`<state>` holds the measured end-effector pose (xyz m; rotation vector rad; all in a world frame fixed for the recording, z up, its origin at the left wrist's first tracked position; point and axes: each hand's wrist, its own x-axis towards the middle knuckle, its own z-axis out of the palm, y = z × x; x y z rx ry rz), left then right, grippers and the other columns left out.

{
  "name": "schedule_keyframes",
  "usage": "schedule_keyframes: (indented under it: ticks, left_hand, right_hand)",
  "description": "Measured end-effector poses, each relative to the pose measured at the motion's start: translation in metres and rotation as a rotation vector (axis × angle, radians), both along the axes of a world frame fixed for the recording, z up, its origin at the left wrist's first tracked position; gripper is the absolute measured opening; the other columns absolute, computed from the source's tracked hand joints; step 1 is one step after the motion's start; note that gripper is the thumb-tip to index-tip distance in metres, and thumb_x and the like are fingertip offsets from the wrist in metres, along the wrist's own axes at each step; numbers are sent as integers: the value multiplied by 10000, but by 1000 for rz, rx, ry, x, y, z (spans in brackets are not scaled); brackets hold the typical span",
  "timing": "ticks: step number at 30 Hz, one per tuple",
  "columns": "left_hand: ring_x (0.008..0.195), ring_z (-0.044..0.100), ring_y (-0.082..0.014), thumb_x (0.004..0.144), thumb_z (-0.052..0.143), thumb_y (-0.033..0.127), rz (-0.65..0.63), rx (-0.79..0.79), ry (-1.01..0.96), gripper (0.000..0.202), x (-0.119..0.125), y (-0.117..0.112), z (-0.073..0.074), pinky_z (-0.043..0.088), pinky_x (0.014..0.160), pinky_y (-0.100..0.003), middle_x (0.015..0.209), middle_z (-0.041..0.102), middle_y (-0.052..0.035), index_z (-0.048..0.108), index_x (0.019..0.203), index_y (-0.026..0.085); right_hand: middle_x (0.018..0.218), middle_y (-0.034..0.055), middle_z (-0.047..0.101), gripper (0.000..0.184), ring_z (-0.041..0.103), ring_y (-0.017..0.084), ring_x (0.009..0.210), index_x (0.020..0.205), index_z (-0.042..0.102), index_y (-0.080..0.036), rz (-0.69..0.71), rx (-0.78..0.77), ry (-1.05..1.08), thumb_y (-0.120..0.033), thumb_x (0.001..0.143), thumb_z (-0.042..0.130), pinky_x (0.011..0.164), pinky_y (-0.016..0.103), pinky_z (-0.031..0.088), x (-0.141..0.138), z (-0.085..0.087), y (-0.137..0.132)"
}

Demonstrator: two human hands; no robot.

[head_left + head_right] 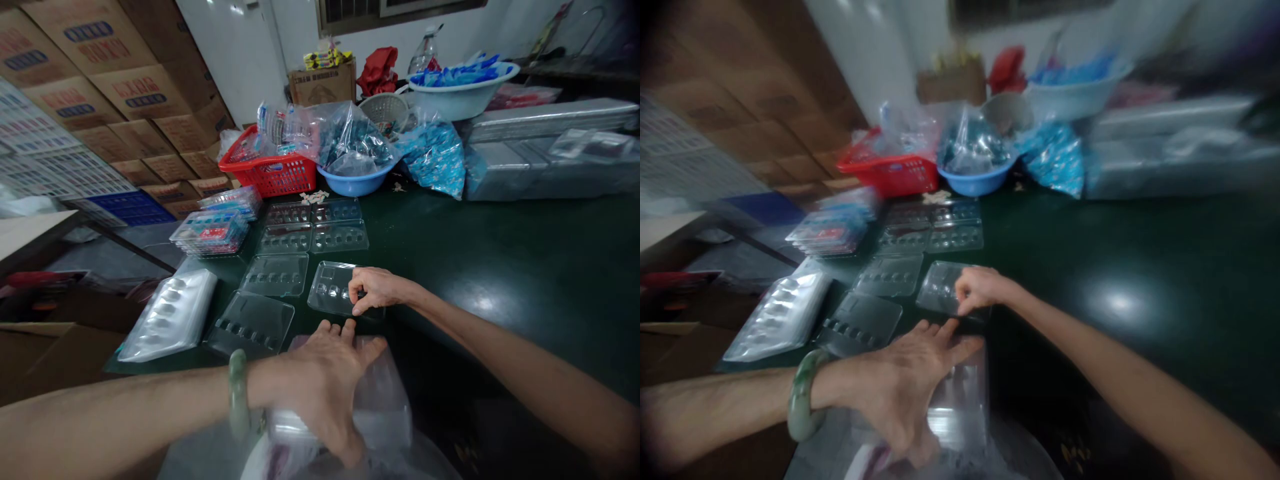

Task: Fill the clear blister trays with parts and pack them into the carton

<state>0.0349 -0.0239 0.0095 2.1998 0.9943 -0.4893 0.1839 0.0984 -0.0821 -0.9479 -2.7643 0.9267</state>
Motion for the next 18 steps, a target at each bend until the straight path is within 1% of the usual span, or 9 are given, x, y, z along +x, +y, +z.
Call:
schedule_keyframes:
  ticks: [3, 7, 11, 15, 18]
  left_hand:
    - [1172, 382, -472, 359, 761, 463, 19, -31, 8, 1140, 3, 0, 2, 305, 914, -583, 1332, 371, -217, 276, 1358, 207]
    - [1214, 329, -479, 360, 766, 472, 36, -62, 0, 1169, 7, 0, 6, 278, 925, -610, 1337, 387, -205, 243, 1375, 221]
    - [1204, 354, -471, 334, 780, 474, 64, -79, 21, 1175, 9, 2, 7, 302, 938, -578, 1338, 385, -214, 281, 1364, 206]
    - [1251, 254, -494, 325, 782, 475, 56, -109, 4, 1254, 10, 4, 7, 248, 962, -617, 1339, 402, -200, 203, 1405, 208]
    - [1242, 259, -502, 323, 790, 465, 69, -115, 40, 1277, 11, 3, 7, 226, 966, -635, 1388, 335, -207, 176, 1414, 212]
  right_hand:
    - [819, -25, 563, 194, 525, 132, 792, 709, 668, -244, 2, 2, 7, -394, 606, 736, 623, 207, 335, 0, -2, 1]
    - [816, -27, 565, 194, 528, 126, 780, 715, 672, -247, 13, -6, 14, -396, 606, 734, 618, 206, 338, 0, -3, 2]
    - [811, -27, 569, 187, 529, 119, 762, 720, 675, -246, 30, -14, 15, -389, 611, 728, 611, 202, 343, 1, -4, 4]
    - [818, -24, 572, 183, 526, 115, 753, 736, 676, -245, 41, -11, 10, -380, 620, 721, 608, 199, 347, 2, -5, 5]
    - [829, -20, 563, 179, 523, 122, 761, 738, 666, -245, 33, 9, -5, -378, 626, 711, 608, 205, 347, 2, -5, 3]
